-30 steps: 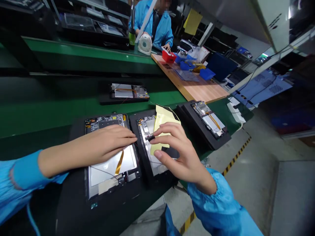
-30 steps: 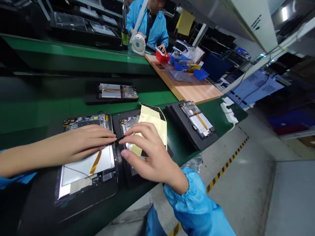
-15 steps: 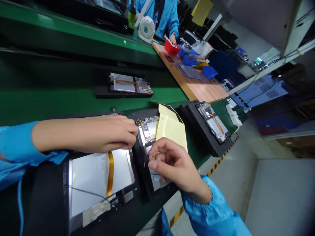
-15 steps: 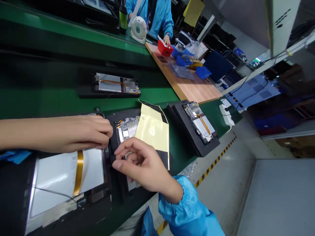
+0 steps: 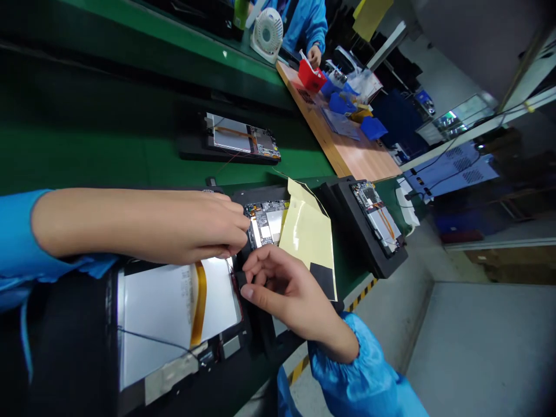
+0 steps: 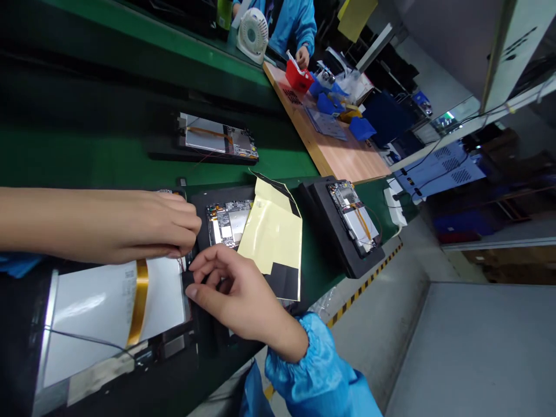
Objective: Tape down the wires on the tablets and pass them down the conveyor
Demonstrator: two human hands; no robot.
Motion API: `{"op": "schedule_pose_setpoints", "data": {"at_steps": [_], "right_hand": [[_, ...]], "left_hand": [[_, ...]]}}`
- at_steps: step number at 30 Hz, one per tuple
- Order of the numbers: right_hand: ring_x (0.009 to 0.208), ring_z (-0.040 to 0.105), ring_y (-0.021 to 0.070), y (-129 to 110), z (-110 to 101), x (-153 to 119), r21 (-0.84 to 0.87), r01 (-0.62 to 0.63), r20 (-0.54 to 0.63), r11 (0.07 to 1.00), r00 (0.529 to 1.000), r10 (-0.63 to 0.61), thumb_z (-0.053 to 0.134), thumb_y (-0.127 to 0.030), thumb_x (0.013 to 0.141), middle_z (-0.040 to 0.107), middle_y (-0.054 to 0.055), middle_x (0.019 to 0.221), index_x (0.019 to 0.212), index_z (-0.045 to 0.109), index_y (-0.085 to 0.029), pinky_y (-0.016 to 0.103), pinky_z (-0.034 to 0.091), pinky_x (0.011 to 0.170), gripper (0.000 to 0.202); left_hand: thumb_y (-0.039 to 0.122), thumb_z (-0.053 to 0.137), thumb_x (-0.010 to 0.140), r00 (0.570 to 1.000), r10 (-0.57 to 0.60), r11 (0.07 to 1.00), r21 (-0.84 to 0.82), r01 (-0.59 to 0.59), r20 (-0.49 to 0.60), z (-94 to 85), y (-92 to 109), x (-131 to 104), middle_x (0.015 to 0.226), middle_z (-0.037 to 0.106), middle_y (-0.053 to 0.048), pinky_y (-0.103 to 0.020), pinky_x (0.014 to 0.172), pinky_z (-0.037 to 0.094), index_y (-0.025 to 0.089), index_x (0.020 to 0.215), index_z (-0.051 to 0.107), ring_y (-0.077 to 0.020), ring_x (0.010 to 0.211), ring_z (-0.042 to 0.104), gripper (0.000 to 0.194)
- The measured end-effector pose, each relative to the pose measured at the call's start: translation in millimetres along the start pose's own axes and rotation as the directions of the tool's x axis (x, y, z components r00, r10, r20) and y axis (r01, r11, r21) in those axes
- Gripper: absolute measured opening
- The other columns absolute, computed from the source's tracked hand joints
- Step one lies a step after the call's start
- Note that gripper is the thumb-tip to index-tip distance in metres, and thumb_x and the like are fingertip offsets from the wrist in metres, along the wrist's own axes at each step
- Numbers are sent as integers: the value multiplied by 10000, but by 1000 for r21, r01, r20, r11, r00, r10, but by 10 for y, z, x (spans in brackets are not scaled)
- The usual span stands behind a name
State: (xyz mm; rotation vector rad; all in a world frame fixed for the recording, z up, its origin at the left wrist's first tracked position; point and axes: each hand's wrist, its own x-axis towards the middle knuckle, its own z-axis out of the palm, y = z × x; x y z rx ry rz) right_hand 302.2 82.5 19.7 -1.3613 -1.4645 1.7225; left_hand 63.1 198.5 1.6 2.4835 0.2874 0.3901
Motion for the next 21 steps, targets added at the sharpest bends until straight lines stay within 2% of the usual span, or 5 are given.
{"op": "schedule_pose_setpoints", "data": {"at_steps": [4, 8, 12, 17, 21], "right_hand": [[761, 570, 142, -10, -12, -118, 38, 106, -100, 994, 990, -102, 967, -467, 924, 660, -10, 909, 1041, 700, -243, 253, 474, 651, 367], [689, 578, 141, -8, -14, -282, 108, 217, -176, 970, 965, -196, 860, -542, 1021, 668, -7, 852, 1005, 712, -248, 273, 508, 647, 329], [632, 598, 144, -24, 37, -372, 168, 306, -181, 937, 944, -276, 852, -527, 1026, 731, 13, 887, 1087, 752, -268, 287, 530, 603, 285], [577, 594, 132, -7, 72, -420, 227, 380, -204, 897, 919, -337, 855, -506, 1031, 690, -15, 809, 1199, 755, -291, 251, 488, 524, 291], [604, 655, 145, 57, 84, -460, 268, 399, -191, 877, 914, -358, 870, -492, 1018, 715, -3, 841, 1233, 766, -288, 244, 511, 517, 314]], "left_hand": [[121, 567, 953, 998, -26, 1000, -8, 25, -65, 72, 308, 42, 858, 753, -9, -398, 803, 528, 301, 847, 709, -255, 819, 686, 253], [283, 688, 1025, 956, -235, 939, -296, 176, -178, 173, 575, 89, 860, 761, 21, -312, 723, 556, 301, 858, 747, -217, 854, 728, 179], [231, 661, 1000, 920, -312, 859, -484, 167, -236, 250, 664, 19, 948, 816, 53, -244, 793, 604, 346, 966, 822, -178, 891, 783, 201], [329, 599, 1086, 826, -364, 905, -371, 206, -429, 397, 769, -137, 1188, 869, 16, -264, 900, 676, 361, 1183, 843, -217, 1049, 840, 264], [543, 726, 1089, 754, -304, 947, -273, 171, -582, 419, 956, -90, 1053, 869, 46, -197, 806, 674, 370, 1108, 842, -172, 944, 850, 208]]}}
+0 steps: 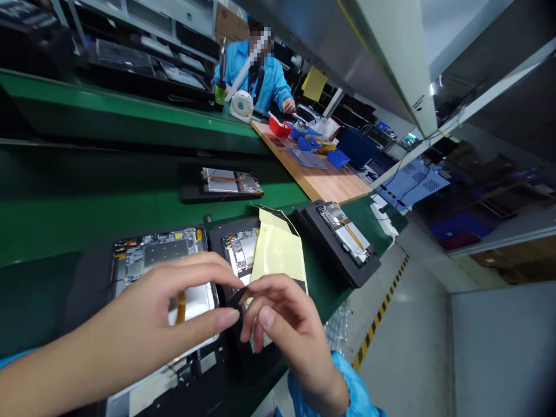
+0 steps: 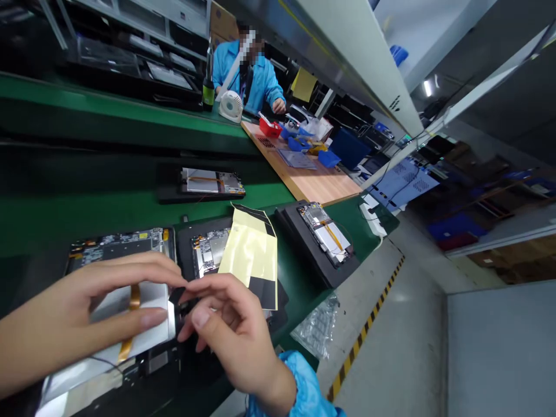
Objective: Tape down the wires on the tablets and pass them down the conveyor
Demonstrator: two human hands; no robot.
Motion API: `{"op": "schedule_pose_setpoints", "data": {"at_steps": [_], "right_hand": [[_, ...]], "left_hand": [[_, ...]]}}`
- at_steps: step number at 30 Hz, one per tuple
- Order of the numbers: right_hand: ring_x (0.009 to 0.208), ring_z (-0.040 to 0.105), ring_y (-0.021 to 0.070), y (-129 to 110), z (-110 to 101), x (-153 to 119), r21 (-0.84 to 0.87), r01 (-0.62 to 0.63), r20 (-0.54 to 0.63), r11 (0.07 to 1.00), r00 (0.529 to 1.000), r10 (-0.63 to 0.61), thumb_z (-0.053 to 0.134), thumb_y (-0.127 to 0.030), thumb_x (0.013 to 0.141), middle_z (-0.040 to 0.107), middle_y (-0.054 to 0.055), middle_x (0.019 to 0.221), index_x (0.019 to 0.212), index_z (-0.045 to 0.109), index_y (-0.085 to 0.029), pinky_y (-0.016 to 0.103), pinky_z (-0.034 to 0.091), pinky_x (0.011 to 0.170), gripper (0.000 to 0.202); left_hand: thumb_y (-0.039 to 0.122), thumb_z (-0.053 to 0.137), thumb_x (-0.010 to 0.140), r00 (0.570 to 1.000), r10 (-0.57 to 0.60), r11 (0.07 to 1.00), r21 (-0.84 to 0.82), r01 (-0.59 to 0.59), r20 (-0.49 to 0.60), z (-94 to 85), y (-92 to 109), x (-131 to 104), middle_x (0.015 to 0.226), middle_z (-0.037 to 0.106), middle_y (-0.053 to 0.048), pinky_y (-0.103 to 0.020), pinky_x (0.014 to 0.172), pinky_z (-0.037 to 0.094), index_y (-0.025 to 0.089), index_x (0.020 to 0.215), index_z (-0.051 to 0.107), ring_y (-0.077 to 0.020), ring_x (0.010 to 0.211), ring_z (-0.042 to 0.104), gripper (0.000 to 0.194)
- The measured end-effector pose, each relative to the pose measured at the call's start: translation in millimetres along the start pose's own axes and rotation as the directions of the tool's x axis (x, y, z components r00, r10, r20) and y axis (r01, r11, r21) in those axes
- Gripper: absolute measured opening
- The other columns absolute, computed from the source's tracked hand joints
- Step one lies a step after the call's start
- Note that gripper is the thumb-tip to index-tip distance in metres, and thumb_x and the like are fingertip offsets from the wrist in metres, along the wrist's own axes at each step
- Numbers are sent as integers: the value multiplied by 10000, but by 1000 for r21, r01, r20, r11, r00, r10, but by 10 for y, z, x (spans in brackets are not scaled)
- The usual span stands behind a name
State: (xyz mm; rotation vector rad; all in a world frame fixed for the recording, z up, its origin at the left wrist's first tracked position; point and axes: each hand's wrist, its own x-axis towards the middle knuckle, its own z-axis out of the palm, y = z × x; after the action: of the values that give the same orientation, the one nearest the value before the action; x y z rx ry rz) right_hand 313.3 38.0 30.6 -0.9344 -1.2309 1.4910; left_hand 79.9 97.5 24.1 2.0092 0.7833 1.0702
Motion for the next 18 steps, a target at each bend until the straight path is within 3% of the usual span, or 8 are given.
{"op": "schedule_pose_setpoints", "data": {"at_steps": [4, 6, 7, 9, 11, 14, 18], "right_hand": [[748, 791, 176, 23, 10, -83, -7, 41, 28, 999, 999, -41, 859, -440, 1037, 834, 75, 1095, 1286, 799, -308, 235, 566, 545, 288], [820, 828, 199, -1, 10, -126, -139, 118, -44, 983, 991, -125, 821, -408, 1073, 861, 90, 1152, 1295, 833, -322, 263, 620, 604, 238], [851, 834, 208, -24, 5, -143, -248, 181, -109, 952, 971, -213, 792, -375, 1096, 868, 90, 1142, 1282, 854, -327, 290, 652, 659, 202], [929, 836, 229, -84, -9, -158, -471, 302, -197, 829, 880, -432, 772, -298, 1102, 869, 90, 1124, 1256, 885, -334, 333, 688, 761, 194], [1019, 833, 256, -152, -20, -141, -608, 383, -131, 695, 815, -564, 844, -263, 1038, 859, 100, 1172, 1240, 899, -330, 363, 708, 833, 221], [1035, 835, 266, -230, -12, -72, -641, 450, 71, 622, 841, -536, 936, -263, 949, 855, 100, 1189, 1158, 906, -299, 391, 724, 905, 214], [993, 827, 254, -243, 40, -44, -623, 473, 131, 623, 848, -513, 853, -235, 1019, 855, 82, 1074, 997, 855, -268, 400, 715, 919, 40]], "left_hand": [[338, 670, 1122, 996, 92, 993, 74, -91, -20, 38, 153, 19, 908, 828, 59, -164, 742, 622, 323, 932, 813, -119, 814, 798, 238], [303, 624, 1137, 992, 118, 987, 111, -113, -43, 56, 161, -21, 893, 805, 47, -195, 734, 603, 313, 923, 791, -129, 815, 769, 272], [310, 610, 1145, 990, 129, 985, 125, -121, -59, 69, 153, -50, 895, 797, 41, -213, 730, 593, 312, 937, 783, -137, 816, 756, 271], [334, 588, 1164, 988, 139, 980, 153, -129, -60, 97, 130, -107, 907, 795, 29, -253, 726, 581, 309, 967, 772, -158, 822, 744, 271], [344, 575, 1173, 988, 147, 975, 174, -138, -41, 125, 119, -142, 910, 801, 15, -286, 728, 576, 299, 972, 767, -178, 822, 743, 281], [285, 563, 1161, 986, 165, 970, 181, -159, -19, 161, 150, -143, 916, 804, 16, -296, 741, 568, 298, 988, 772, -176, 826, 743, 272], [269, 585, 1144, 983, 180, 970, 172, -174, -21, 210, 226, -149, 902, 803, 43, -282, 741, 560, 316, 994, 778, -157, 810, 741, 249]]}}
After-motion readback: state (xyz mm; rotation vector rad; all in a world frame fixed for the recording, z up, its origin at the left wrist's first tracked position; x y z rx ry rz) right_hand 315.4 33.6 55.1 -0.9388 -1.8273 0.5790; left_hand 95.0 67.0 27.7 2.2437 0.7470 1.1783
